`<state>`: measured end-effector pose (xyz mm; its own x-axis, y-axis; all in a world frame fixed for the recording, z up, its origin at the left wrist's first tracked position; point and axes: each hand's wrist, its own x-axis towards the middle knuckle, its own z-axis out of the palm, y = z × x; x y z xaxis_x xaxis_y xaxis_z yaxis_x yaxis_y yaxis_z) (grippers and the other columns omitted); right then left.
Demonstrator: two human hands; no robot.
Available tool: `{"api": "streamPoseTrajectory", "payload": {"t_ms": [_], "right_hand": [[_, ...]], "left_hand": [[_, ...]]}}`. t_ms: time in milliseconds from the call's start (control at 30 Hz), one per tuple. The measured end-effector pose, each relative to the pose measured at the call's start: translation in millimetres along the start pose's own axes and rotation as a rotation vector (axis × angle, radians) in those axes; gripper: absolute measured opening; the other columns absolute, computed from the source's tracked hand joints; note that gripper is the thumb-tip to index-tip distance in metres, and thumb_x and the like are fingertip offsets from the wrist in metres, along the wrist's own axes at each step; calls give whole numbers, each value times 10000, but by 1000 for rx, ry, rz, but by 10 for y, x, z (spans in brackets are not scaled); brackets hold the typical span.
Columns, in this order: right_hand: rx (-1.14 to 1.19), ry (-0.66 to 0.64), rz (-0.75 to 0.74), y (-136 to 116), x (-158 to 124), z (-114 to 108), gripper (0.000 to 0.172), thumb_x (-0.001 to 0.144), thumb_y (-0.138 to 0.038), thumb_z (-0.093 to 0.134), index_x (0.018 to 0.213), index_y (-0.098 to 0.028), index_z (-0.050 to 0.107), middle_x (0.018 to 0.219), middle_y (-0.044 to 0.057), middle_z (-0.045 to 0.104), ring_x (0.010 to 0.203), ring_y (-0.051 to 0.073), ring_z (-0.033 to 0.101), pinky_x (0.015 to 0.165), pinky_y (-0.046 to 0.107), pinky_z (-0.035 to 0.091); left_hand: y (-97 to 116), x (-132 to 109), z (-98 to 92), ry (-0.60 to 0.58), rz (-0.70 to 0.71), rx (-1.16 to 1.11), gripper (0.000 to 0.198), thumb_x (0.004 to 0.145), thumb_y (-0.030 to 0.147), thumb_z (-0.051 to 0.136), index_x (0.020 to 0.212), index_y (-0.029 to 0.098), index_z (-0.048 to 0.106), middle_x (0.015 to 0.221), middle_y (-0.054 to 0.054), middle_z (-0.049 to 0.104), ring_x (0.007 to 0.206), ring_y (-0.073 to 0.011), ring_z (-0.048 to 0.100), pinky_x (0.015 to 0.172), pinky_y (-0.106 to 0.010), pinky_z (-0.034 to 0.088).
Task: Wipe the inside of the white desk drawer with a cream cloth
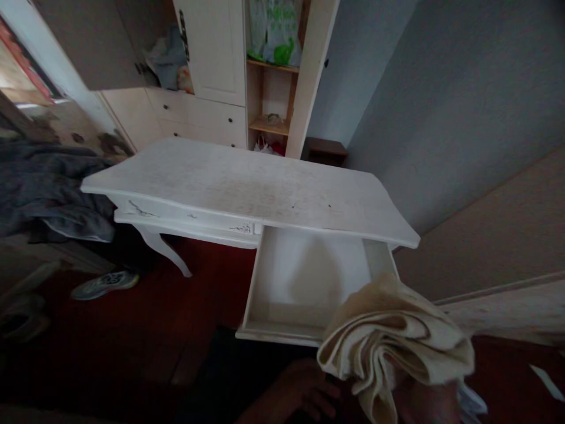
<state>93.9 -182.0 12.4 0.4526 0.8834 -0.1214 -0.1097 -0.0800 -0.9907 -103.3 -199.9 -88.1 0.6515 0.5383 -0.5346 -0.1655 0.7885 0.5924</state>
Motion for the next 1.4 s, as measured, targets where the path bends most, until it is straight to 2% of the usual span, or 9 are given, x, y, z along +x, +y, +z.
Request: {"api": "streamPoseTrajectory", "payload": {"t_ms": [133,233,300,400,600,800,967,1100,1400], "right_hand": [[125,-37,118,-197,-43,609,654,497,-269,880,1132,-247,724,951,58,788,776,281,727,711,400,593],[211,-137,253,-274,-102,969,709,459,-213,865,1150,-226,707,886,42,788,733,255,717,690,365,574],[234,-215,273,-252,-143,1140,687,507,-226,862,1171,-224,684,891,33,783,755,245,712,710,356,569],[200,-266,181,-183,-219,1339,589,640,-302,853,1187,-233,646,996,33,772,836,224,702,766,342,567],[156,-512,42,-294,-482,1700,518,840,-414,751,1311,-253,609,1281,63,705,1127,241,665,972,360,532],[263,-818,153,-313,-518,1881,556,854,-440,759,1381,-348,604,1578,0,460,1464,255,410,1180,436,371],[200,-989,166,-277,-527,1805,440,863,-437,761,1285,-345,680,1481,36,578,1349,242,556,1146,432,408],[51,-1023,170,-235,-556,1481,264,922,-445,684,1114,-282,763,1134,87,771,1021,228,733,949,385,535],[-4,-623,50,544,-494,326,254,844,-507,734,899,-262,778,701,47,725,605,174,655,621,304,530]], "left_hand": [[223,-625,-137,-191,102,180,474,737,583,775,998,187,764,1041,-119,776,1024,-251,702,925,-360,480],[543,-1090,-264,-249,357,148,442,821,596,703,972,191,792,900,-111,779,845,-226,727,783,-314,522],[756,-1305,-328,-115,733,45,388,892,578,624,1059,261,773,829,-55,767,701,-173,698,656,-261,511],[1009,-1465,-321,256,1031,172,326,860,437,713,1154,302,742,1018,-61,757,941,-216,696,841,-308,541],[1275,-1360,-116,591,963,533,996,561,272,929,1465,314,514,1493,-119,535,1365,-390,487,1095,-490,455],[1456,-1114,-459,793,995,284,890,570,316,890,1382,238,533,1329,-102,640,1176,-314,627,929,-388,552],[1569,-857,-959,1112,1112,139,425,684,260,718,1098,180,663,930,-13,696,799,-182,643,723,-285,533],[1742,-579,-1226,1436,1320,190,363,613,237,688,969,170,683,865,8,673,778,-166,600,722,-272,508],[2036,228,-1342,798,1263,32,393,503,165,622,882,185,725,824,7,708,735,-176,602,697,-277,491]]}}
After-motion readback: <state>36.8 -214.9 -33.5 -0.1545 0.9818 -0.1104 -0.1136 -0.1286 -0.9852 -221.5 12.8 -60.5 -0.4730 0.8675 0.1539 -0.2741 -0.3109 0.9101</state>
